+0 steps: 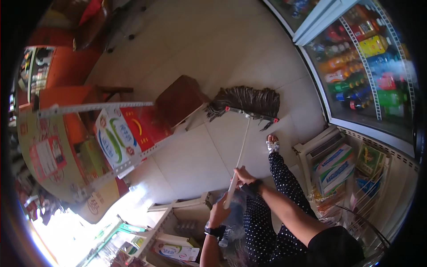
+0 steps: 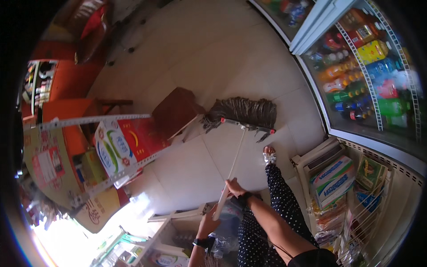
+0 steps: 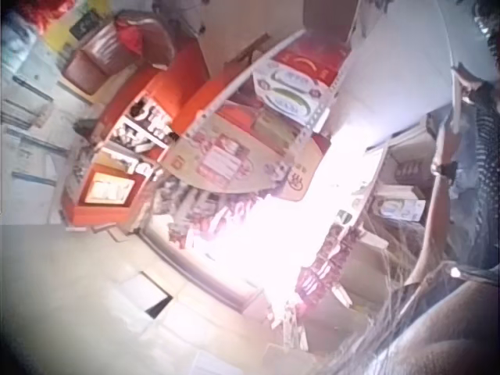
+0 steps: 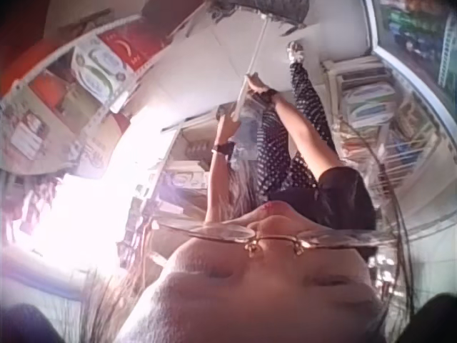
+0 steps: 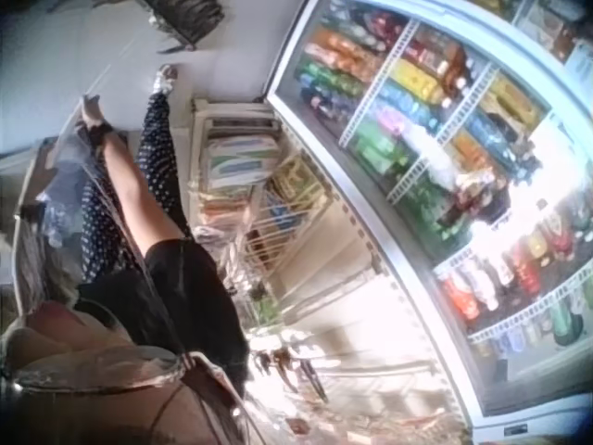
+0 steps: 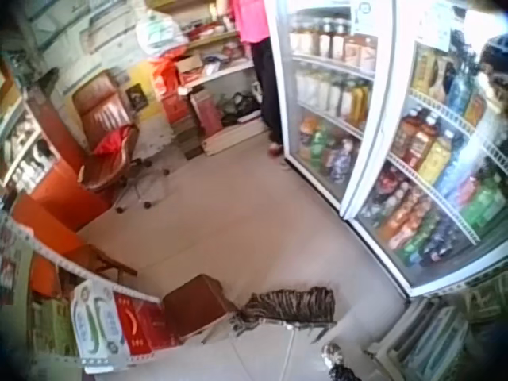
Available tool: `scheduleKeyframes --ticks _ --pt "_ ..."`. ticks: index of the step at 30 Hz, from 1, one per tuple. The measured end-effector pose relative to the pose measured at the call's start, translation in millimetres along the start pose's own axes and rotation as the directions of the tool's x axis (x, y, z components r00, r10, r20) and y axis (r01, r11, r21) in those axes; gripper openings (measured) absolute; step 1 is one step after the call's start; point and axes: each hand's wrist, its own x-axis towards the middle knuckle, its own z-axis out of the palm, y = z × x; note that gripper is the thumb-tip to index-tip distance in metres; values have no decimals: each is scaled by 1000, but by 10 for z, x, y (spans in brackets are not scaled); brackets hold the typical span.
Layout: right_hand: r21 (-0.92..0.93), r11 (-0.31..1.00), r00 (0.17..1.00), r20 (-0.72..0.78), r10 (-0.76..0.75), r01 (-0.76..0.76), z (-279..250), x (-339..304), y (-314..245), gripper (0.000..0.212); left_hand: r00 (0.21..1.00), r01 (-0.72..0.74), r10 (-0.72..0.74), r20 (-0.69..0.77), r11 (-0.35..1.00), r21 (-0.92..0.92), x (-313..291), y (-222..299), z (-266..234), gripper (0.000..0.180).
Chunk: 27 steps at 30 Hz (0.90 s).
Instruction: The recorder is mopping the tiled floor in a supermarket aisle.
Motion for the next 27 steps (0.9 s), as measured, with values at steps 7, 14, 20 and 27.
scheduleKeyframes --ticks 7,14,20,27 --pt "-225 941 958 -75 -277 254 -1371 170 -1746 45 957 -250 208 -204 945 -212 1166 1616 586 57" --pt "-663 747 875 -332 -353 50 -2172 86 -3253 46 985 -6 131 112 676 -737 1880 3064 932 63" --pt "-678 734 839 -381 -390 34 -2375 -99 -3009 44 971 36 136 198 734 -678 1940 2978 1314 74" --pt "-501 848 832 -387 -397 172 -2505 -191 -1601 51 952 -15 152 267 891 -455 1388 2166 1549 72"
